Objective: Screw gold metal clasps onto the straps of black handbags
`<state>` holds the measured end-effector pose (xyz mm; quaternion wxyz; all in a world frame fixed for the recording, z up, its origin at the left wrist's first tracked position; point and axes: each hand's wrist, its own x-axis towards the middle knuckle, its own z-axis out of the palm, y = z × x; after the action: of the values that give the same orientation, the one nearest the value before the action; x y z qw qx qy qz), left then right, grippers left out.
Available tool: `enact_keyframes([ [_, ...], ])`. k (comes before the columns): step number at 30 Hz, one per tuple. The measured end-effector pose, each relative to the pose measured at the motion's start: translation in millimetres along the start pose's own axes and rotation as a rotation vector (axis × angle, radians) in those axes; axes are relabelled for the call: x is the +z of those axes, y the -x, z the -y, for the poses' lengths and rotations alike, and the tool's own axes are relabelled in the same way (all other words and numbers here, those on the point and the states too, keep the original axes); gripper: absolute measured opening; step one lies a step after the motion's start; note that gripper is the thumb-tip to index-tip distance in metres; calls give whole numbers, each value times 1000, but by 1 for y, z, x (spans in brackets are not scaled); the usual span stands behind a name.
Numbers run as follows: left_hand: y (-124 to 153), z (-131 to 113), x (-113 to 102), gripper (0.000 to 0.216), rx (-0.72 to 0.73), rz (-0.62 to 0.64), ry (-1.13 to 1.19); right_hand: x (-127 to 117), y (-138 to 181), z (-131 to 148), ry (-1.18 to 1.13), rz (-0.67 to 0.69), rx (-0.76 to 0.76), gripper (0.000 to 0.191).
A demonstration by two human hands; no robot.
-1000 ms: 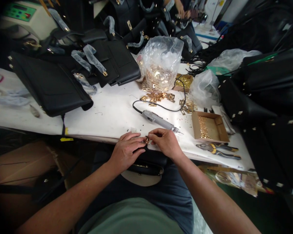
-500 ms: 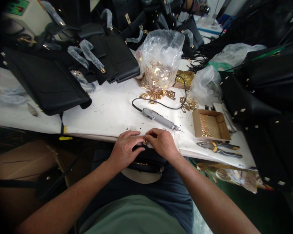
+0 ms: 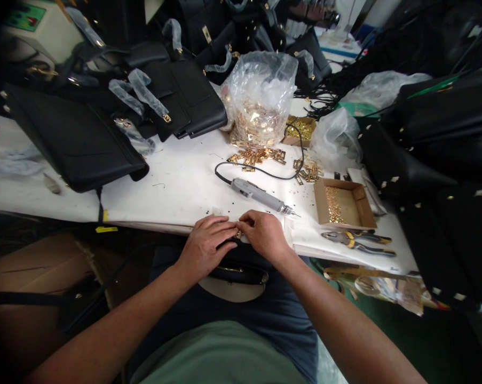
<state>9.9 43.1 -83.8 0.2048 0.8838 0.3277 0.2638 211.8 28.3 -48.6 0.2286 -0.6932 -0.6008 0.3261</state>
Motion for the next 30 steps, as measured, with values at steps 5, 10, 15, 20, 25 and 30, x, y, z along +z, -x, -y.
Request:
enact_keyframes([
  [5,-1,-4,-4,23,-16,9,-29,0,-4,1,38,-2,11,11],
  [10,0,-8,-5,25,27,-4,-76,2,-5,-2,6,6,-4,11],
  [15,-1,-11,-7,26,44,14,-130,-4,-2,-3,-62,53,-67,15],
  [20,-5,-15,-13,28,30,75,-153,-4,5,-5,-93,-1,-71,16],
  [25,-4,-14,-12,26,18,77,-145,-5,5,-11,-38,22,-156,16],
  [30,-2,-11,-9,26,32,41,-134,-12,4,-14,0,48,-145,14],
])
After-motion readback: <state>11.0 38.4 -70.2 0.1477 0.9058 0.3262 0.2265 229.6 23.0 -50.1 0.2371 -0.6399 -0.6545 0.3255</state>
